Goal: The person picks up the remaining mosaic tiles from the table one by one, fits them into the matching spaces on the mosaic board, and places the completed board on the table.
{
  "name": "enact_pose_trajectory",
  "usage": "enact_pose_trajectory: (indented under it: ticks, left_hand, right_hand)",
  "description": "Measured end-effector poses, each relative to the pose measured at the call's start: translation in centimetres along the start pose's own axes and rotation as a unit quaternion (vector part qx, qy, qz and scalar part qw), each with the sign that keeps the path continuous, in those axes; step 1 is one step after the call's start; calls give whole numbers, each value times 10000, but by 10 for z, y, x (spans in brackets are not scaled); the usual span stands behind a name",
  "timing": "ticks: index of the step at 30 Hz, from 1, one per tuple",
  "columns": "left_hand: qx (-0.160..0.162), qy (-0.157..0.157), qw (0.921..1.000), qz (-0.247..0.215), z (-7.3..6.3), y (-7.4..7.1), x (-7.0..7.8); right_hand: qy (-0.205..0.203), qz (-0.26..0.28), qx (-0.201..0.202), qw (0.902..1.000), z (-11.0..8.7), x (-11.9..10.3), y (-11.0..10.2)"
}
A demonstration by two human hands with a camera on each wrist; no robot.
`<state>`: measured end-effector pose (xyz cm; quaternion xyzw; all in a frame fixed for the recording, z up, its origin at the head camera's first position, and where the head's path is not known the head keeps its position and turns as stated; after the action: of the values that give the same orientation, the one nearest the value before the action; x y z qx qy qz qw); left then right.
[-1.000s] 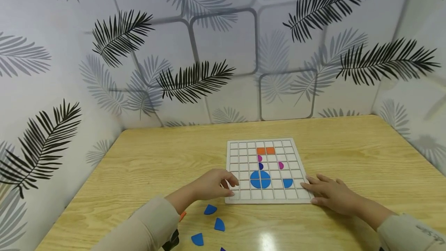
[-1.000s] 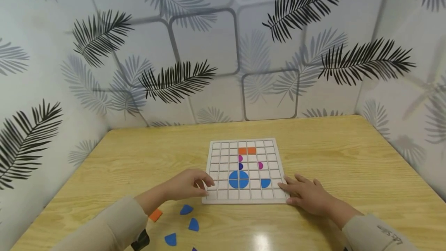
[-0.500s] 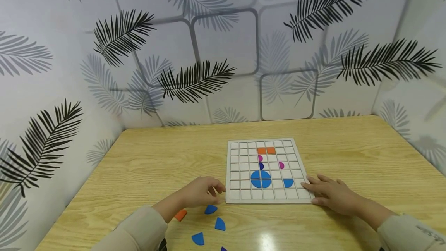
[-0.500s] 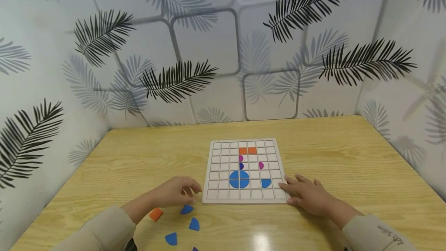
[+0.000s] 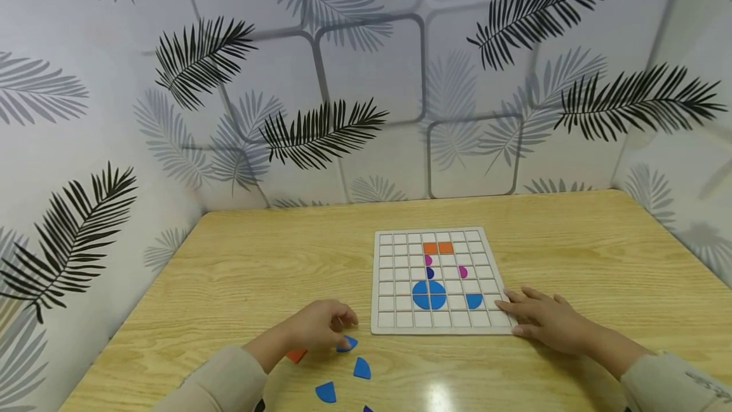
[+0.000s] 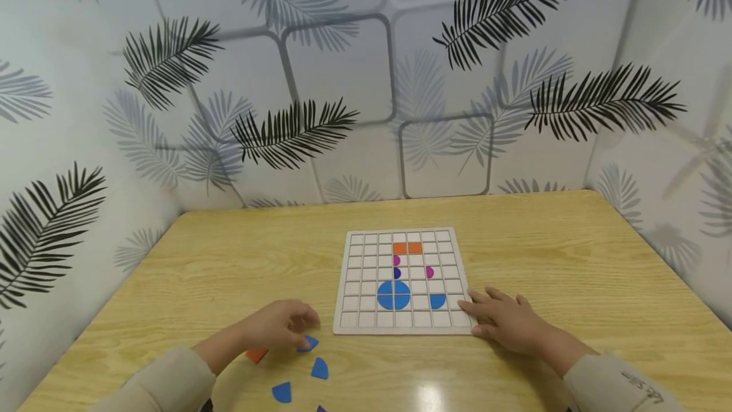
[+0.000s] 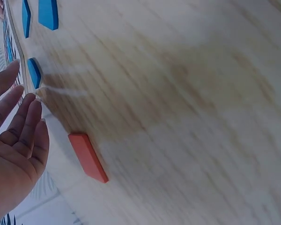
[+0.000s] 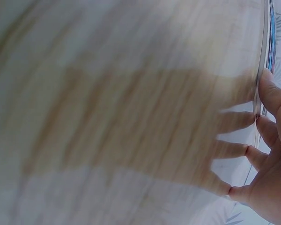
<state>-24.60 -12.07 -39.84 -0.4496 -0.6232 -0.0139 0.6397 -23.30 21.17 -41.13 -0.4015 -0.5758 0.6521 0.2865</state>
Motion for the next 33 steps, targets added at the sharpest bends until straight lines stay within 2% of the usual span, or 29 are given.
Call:
enact_pose_trajectory:
  ticks: [11, 18, 29, 33]
  left_hand:
    - [-98, 313, 9994, -138, -1, 5, -1]
    - [-153, 203, 9995, -162, -1, 8, -1]
    - [-142, 251, 9996, -52, -1, 9, -4]
    - [-88, 230, 9994, -232, -2, 7, -6]
  right_hand:
    - [-12, 37, -17, 10000, 1, 2, 2]
    - [-30, 53, -56, 10000, 0, 3, 3]
    - [-40, 11, -38, 10000, 0, 2, 1]
    - [-22, 1, -52, 10000, 0, 2, 2]
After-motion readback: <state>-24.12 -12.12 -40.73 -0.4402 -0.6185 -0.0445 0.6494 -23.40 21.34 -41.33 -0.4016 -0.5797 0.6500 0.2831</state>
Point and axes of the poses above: each hand's wrist, its own z-axis towards the middle knuckle, its own y-axis out of the palm, x = y × z, the point moved 6 cm from there along z, towards the middle knuckle, and after that the axes turned 15 degrees about -z, right-handed, at the moved point
